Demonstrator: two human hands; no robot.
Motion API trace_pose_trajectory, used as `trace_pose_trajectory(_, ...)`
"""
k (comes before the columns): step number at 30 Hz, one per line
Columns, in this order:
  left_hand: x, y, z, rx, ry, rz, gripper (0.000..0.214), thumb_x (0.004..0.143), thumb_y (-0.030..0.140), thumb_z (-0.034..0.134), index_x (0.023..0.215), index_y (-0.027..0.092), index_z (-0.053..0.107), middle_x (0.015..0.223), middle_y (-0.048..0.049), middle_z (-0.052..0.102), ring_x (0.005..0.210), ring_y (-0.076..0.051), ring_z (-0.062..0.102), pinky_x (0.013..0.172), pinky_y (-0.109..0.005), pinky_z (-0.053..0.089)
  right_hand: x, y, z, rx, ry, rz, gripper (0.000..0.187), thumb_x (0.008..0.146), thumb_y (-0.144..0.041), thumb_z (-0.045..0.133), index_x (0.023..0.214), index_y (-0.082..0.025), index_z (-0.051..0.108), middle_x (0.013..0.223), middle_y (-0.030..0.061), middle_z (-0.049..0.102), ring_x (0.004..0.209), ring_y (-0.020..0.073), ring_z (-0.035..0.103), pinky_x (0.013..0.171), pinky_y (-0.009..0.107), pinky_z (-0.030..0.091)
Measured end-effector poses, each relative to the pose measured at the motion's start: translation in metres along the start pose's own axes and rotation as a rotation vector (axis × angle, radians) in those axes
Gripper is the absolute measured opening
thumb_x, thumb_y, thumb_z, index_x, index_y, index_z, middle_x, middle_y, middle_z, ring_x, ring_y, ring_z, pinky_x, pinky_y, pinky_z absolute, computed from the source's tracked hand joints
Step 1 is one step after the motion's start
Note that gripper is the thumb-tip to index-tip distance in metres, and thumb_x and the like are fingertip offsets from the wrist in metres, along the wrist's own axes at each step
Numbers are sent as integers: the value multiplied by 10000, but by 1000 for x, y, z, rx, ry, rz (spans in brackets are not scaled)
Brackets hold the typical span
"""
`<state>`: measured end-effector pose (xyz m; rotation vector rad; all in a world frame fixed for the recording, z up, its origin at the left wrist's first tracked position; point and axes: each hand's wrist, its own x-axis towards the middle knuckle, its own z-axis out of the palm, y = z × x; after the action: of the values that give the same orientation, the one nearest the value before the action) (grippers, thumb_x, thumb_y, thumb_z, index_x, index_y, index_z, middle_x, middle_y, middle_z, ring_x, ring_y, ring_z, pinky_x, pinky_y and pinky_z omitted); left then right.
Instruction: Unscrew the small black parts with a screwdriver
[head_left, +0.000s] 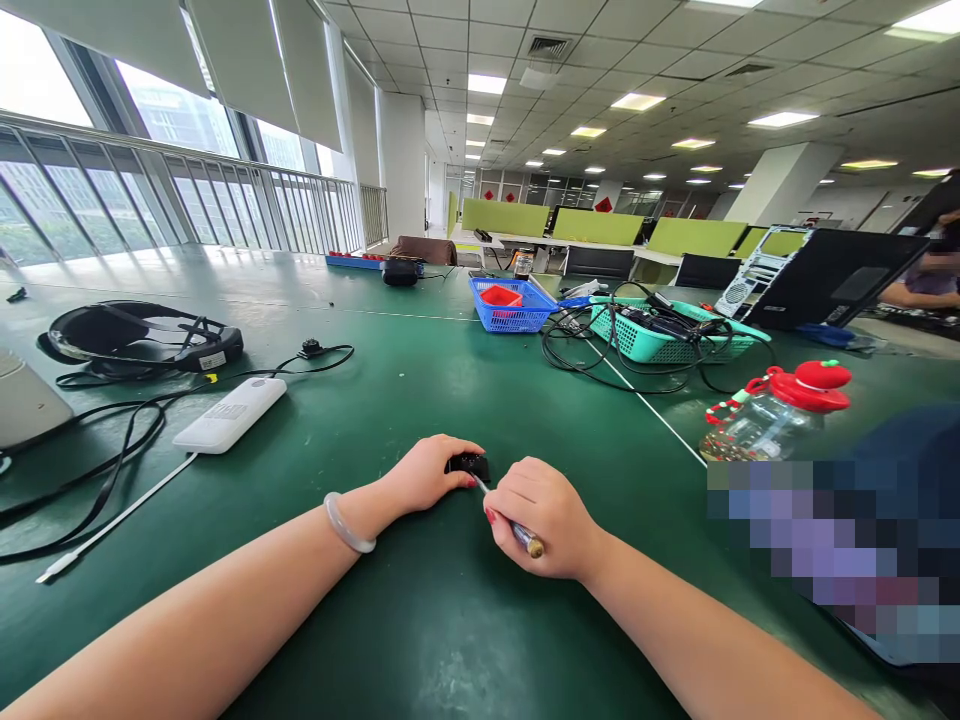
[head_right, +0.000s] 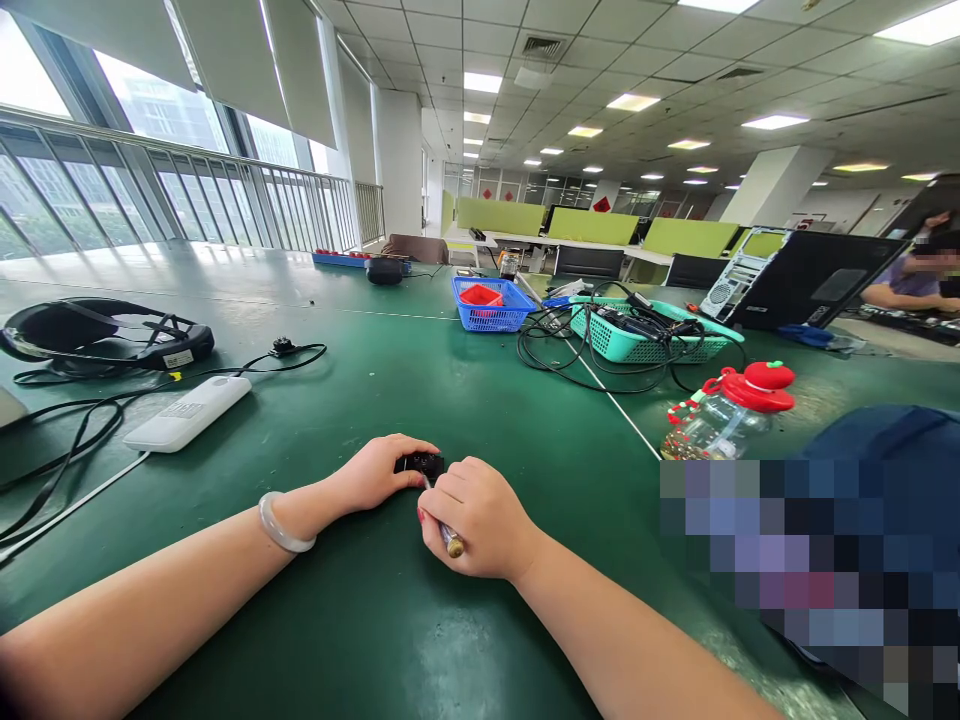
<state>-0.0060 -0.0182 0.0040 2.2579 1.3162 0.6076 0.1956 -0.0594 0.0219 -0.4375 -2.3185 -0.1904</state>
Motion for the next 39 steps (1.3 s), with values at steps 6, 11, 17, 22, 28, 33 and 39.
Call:
trace_pose_trajectory(6, 1, 1, 0, 9, -1, 6, 386, 776, 254, 657, 1162, 240, 647, 1179, -25, 695, 1097, -222, 618, 1007, -343, 460, 0, 1, -1, -109, -100, -106, 148, 792, -132, 491, 676, -185, 567, 593, -1, 506, 593, 142, 376, 598, 291, 312)
trace_pose_trajectory(11, 1, 1, 0, 18, 5, 14, 392, 777, 247, 655, 1168, 254, 643, 1184, -16, 693, 1106, -218, 616, 1019, -341, 455, 1, 0, -4, -172, -179, -155, 150, 777, -148, 506, 638, -184, 550, 593, 1, 494, 600, 144, 360, 608, 295, 288)
trace_pose_trajectory(17, 0, 0, 0, 22, 5, 17, 387, 787, 279, 655, 1173, 255, 638, 1185, -20, 692, 1106, -221, 615, 1012, -346, 459, 0, 0, -6, -194, -243, -165, 151, 791, -162, 505, 646, -187, 539, 597, 1, 490, 607, 147, 357, 617, 305, 269)
trace_pose_trajectory(22, 0, -1, 0, 23, 6, 21, 383, 790, 282, 651, 1172, 251, 638, 1190, -26, 689, 1107, -220, 615, 1006, -343, 463, 0, 1, -5, -193, -238, -178, 152, 788, -161, 508, 640, -185, 534, 593, -3, 487, 602, 144, 359, 613, 305, 258)
trace_pose_trajectory(28, 1, 2, -1, 26, -3, 3, 388, 791, 275, 641, 1178, 254, 635, 1190, -28, 691, 1108, -226, 615, 1008, -367, 463, 1, 0, -3, -226, -231, -165, 149, 784, -161, 507, 640, -190, 526, 587, -2, 483, 586, 146, 359, 602, 306, 250)
trace_pose_trajectory(33, 1, 3, -1, 33, -3, 5, 390, 793, 266, 632, 1183, 255, 632, 1197, -29, 688, 1113, -223, 612, 1017, -360, 455, 1, -1, -2, -219, -237, -158, 165, 803, -170, 506, 640, -192, 521, 588, -4, 489, 582, 143, 363, 602, 303, 246)
trace_pose_trajectory(39, 0, 4, -1, 41, -8, 0, 386, 795, 281, 641, 1180, 251, 632, 1196, -27, 687, 1108, -226, 614, 1008, -353, 460, 1, 2, -5, -200, -204, -82, 196, 823, -162, 501, 631, -186, 531, 542, -16, 460, 541, 130, 337, 591, 296, 224)
